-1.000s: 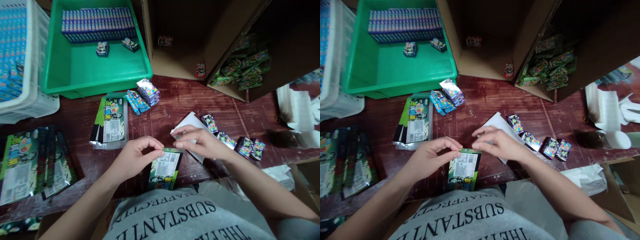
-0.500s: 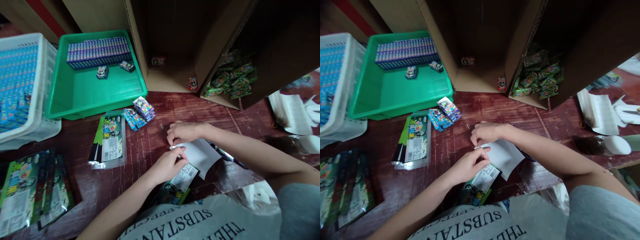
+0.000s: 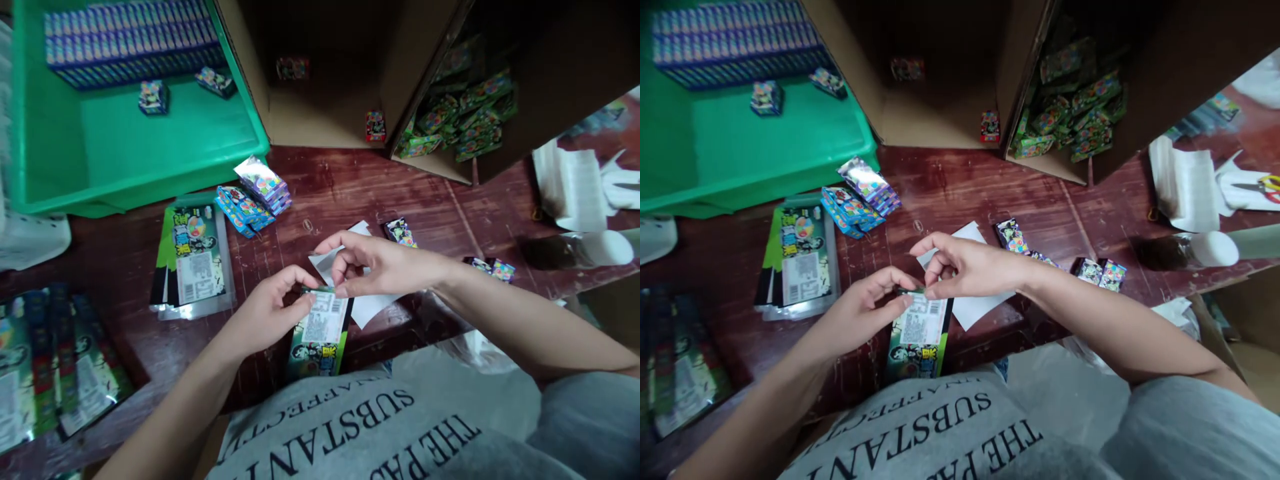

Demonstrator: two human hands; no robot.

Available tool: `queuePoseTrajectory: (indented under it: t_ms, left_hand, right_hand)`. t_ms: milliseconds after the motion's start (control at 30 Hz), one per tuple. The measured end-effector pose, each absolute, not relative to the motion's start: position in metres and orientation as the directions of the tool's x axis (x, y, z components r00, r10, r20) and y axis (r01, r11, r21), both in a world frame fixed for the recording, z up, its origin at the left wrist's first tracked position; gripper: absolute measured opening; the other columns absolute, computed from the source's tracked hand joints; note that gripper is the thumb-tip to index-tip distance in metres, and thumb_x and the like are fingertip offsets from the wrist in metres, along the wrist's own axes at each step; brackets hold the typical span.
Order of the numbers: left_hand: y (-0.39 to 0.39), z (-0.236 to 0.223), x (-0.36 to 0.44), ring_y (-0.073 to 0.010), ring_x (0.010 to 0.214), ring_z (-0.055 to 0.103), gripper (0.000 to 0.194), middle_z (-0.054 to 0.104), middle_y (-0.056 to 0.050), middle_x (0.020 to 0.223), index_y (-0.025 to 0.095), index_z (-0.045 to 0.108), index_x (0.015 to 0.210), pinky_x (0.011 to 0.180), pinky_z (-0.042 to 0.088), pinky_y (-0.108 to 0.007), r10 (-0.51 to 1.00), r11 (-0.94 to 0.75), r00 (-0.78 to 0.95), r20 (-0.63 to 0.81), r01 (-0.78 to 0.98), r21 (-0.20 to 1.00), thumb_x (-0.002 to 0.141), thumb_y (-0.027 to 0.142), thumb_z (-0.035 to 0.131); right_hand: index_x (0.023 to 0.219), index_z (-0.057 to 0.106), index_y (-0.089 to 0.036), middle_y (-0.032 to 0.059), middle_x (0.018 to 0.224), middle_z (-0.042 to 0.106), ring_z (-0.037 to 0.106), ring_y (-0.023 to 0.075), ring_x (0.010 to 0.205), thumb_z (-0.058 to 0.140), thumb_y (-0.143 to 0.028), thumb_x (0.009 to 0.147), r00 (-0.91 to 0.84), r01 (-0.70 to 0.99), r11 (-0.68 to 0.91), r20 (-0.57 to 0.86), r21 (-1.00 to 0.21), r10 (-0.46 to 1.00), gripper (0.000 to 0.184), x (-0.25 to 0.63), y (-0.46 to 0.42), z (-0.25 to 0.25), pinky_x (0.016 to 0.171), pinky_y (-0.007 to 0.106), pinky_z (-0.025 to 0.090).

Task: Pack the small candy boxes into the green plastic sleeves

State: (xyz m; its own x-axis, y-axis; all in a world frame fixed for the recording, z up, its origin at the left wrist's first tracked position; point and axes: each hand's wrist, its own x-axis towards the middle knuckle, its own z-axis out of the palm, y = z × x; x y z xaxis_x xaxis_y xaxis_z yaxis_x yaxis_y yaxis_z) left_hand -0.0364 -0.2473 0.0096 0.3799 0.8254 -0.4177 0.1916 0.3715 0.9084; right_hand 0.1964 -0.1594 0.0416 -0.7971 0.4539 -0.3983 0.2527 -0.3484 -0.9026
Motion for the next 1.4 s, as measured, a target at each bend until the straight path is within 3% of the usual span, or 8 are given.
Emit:
queuePoseTrajectory:
  t_ms: [167, 333, 467, 567, 667, 833, 1033, 1400]
  left_hand:
    - [-0.251, 0.012, -0.033, -0.0183, 0.092, 0.061, 0.014, 0.068, -0.003, 0.099, 0.02, 0.065, 0.1, 0.078, 0.048, -0.031, 0.835, 0.35, 0.372, -0.405, 0.209, 0.913, 0.089, 0.028, 0.062]
    - [-0.257, 0.018, -0.039, -0.0203, 0.092, 0.066, 0.01, 0.071, -0.003, 0.095, 0.021, 0.065, 0.096, 0.082, 0.051, -0.035, 0.859, 0.29, 0.35, -0.373, 0.266, 0.919, 0.088, 0.028, 0.062]
    - [-0.258, 0.028, -0.041, -0.0191, 0.077, 0.066, 0.016, 0.07, -0.002, 0.082, 0.023, 0.067, 0.093, 0.071, 0.052, -0.031, 0.874, 0.234, 0.35, -0.338, 0.305, 0.923, 0.083, 0.034, 0.072]
    - [-0.252, 0.04, -0.048, -0.0168, 0.067, 0.063, 0.024, 0.069, 0.0, 0.077, 0.023, 0.067, 0.092, 0.061, 0.048, -0.027, 0.86, 0.154, 0.389, -0.331, 0.421, 0.894, 0.078, 0.039, 0.078]
    - [-0.249, 0.054, -0.08, -0.0177, 0.073, 0.066, 0.038, 0.073, -0.002, 0.091, 0.027, 0.069, 0.115, 0.063, 0.05, -0.026, 0.793, 0.118, 0.47, -0.387, 0.506, 0.854, 0.081, 0.04, 0.076]
    - [-0.281, 0.06, -0.156, -0.0214, 0.084, 0.068, 0.062, 0.073, -0.007, 0.11, 0.03, 0.064, 0.137, 0.068, 0.057, -0.028, 0.911, 0.33, 0.124, -0.393, 0.351, 0.876, 0.078, 0.041, 0.08]
    - [-0.348, 0.044, -0.155, -0.018, 0.088, 0.064, 0.046, 0.068, -0.002, 0.102, 0.03, 0.062, 0.123, 0.075, 0.057, -0.024, 0.87, 0.401, -0.34, -0.358, 0.066, 0.914, 0.081, 0.035, 0.081]
    - [-0.404, 0.034, -0.148, -0.0204, 0.088, 0.069, 0.041, 0.071, -0.001, 0.108, 0.034, 0.06, 0.115, 0.073, 0.061, -0.031, 0.78, 0.449, -0.363, -0.51, -0.243, 0.86, 0.081, 0.037, 0.082]
  right_hand:
    - [0.138, 0.044, -0.023, -0.0014, 0.092, 0.066, 0.061, 0.0153, 0.077, 0.074, -0.022, 0.083, -0.729, 0.461, -0.006, -0.383, -0.887, 0.567, 0.063, 0.187, -0.18, 0.039, 0.07, 0.03, 0.05]
    - [0.155, 0.033, -0.028, 0.0031, 0.105, 0.071, 0.06, 0.0247, 0.1, 0.068, -0.019, 0.092, -0.701, 0.541, 0.434, -0.1, -0.72, 0.706, 0.073, 0.187, -0.211, 0.051, 0.096, 0.045, 0.04]
    - [0.164, 0.011, -0.03, 0.0033, 0.108, 0.076, 0.059, 0.0282, 0.102, 0.06, -0.022, 0.1, -0.687, 0.564, 0.49, -0.048, -0.664, 0.725, 0.081, 0.181, -0.233, 0.049, 0.099, 0.051, 0.033]
    - [0.165, 0.003, -0.03, 0.0042, 0.115, 0.076, 0.059, 0.0299, 0.107, 0.061, -0.026, 0.1, -0.701, 0.526, 0.442, -0.076, -0.727, 0.709, 0.087, 0.174, -0.236, 0.049, 0.099, 0.051, 0.036]
    - [0.163, 0.02, -0.032, 0.0055, 0.126, 0.071, 0.06, 0.0281, 0.111, 0.064, -0.034, 0.099, -0.661, 0.429, 0.342, -0.033, -0.836, 0.75, 0.079, 0.175, -0.233, 0.053, 0.102, 0.049, 0.039]
    - [0.109, 0.069, -0.027, 0.0039, 0.111, 0.069, 0.061, 0.0214, 0.098, 0.072, -0.04, 0.093, -0.219, 0.179, -0.086, -0.125, -0.98, 0.968, 0.021, 0.19, -0.241, 0.048, 0.091, 0.037, 0.048]
    - [0.087, 0.072, -0.022, 0.0041, 0.11, 0.072, 0.062, 0.018, 0.093, 0.082, -0.047, 0.081, -0.255, -0.152, -0.531, -0.486, -0.834, 0.836, 0.028, 0.158, -0.261, 0.029, 0.081, 0.031, 0.049]
    - [0.085, 0.067, -0.021, -0.0036, 0.082, 0.066, 0.059, 0.0095, 0.069, 0.092, -0.035, 0.07, -0.502, -0.149, -0.755, -0.609, -0.639, 0.614, 0.032, 0.132, -0.257, 0.03, 0.063, 0.021, 0.047]
